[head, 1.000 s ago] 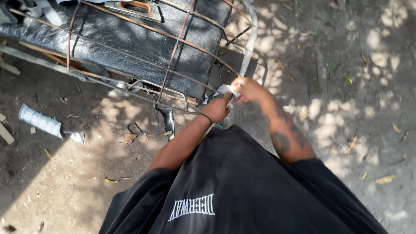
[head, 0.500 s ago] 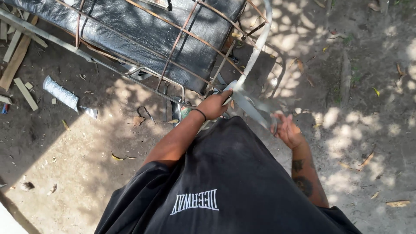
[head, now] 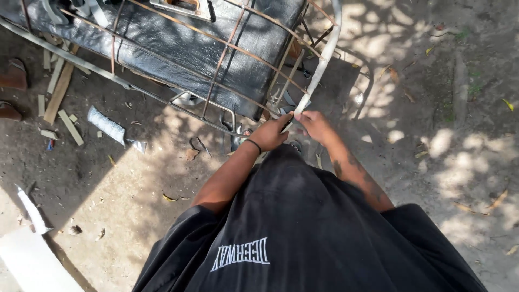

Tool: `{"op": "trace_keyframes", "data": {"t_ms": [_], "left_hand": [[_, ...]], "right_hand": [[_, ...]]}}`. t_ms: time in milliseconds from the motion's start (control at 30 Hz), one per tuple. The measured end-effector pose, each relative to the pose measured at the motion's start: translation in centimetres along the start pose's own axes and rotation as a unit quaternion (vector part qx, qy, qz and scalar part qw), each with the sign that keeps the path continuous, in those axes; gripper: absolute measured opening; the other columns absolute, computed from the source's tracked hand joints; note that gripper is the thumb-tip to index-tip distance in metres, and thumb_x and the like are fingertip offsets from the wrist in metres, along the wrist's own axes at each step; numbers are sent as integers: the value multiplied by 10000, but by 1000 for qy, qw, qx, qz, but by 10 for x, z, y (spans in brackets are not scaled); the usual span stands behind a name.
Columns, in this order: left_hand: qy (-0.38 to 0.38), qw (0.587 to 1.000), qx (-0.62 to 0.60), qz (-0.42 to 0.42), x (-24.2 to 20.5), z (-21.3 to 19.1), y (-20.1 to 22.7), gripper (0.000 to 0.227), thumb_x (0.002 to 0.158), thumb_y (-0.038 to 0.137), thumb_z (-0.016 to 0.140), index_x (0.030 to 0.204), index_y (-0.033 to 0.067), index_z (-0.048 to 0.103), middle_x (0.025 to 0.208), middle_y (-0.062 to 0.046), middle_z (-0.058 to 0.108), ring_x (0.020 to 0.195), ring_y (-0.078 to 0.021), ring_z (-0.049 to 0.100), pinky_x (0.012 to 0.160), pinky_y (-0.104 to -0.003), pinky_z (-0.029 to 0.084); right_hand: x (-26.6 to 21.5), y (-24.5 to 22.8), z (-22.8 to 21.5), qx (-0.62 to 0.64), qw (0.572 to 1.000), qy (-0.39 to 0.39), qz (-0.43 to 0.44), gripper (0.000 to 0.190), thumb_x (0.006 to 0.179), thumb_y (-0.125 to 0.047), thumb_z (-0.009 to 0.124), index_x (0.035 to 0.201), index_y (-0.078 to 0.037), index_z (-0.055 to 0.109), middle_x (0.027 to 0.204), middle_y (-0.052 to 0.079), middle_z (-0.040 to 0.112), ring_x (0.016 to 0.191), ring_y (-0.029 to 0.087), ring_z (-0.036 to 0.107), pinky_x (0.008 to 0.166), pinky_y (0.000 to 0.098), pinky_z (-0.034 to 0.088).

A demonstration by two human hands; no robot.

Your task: Weaving and securing elastic strips onto a metal furniture frame to create a support surface.

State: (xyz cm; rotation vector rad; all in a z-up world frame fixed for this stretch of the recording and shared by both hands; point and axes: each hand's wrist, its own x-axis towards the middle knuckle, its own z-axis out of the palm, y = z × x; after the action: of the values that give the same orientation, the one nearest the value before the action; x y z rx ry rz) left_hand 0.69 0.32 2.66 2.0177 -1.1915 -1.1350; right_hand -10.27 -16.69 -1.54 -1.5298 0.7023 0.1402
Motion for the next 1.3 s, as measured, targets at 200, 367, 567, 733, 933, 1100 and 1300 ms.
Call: {"op": "trace_keyframes", "data": {"t_ms": [200,367,567,733,933,1100,1300], "left_hand": [[-6,999,35,-14,12,16,-18,525,1051,162,483,1528,38,305,832,-184,674,669,-327,663,539,-480,518],[-37,994,71,-71,31,28,-31,651,1029,220,472,1534,-96,211,772,-158,643,654,-336,647,565,-507,568],[79,966,159,-190,38,19,8,603,1011,554,348,806,67,639,653,-160,664,613,-369,694,569,-522,561],[251,920,281,-111,29,30,17,483,1021,417,462,637,158,599,503,-69,573,445,-268,617,422,-392,496],[199,952,146,-182,34,37,2,553,1074,414,422,611,140,550,430,-33,506,382,-217,526,399,-329,455],[251,945,-29,-206,38,55,-13,552,1043,432,496,557,170,500,381,-8,471,357,-230,485,369,-322,376],[281,917,-191,-210,34,53,-17,496,972,395,626,559,153,498,402,4,493,430,-191,545,459,-293,409]], "right_hand": [[-60,29,-5,-103,994,13,25,490,1086,-371,535,710,-82,660,536,101,635,558,234,648,609,324,494],[-31,36,8,-150,987,-37,-42,379,1056,-294,525,851,-19,686,751,265,674,752,454,677,664,456,504],[76,55,28,-137,970,-146,-140,255,919,-183,676,933,66,728,1003,271,672,1018,430,656,855,521,503],[132,73,38,322,853,-345,-224,442,825,-287,836,1060,47,670,1417,227,538,1315,352,545,1066,469,490],[156,68,39,526,689,-498,-32,338,918,-193,672,1147,34,571,1361,236,566,1159,382,638,890,438,539],[141,93,15,248,907,-194,279,412,919,-403,703,1136,-54,733,1090,107,738,736,227,666,673,224,490],[3,11,-49,-56,948,-293,109,412,1045,-431,601,1001,-74,801,891,99,779,897,222,729,862,389,540]]}}
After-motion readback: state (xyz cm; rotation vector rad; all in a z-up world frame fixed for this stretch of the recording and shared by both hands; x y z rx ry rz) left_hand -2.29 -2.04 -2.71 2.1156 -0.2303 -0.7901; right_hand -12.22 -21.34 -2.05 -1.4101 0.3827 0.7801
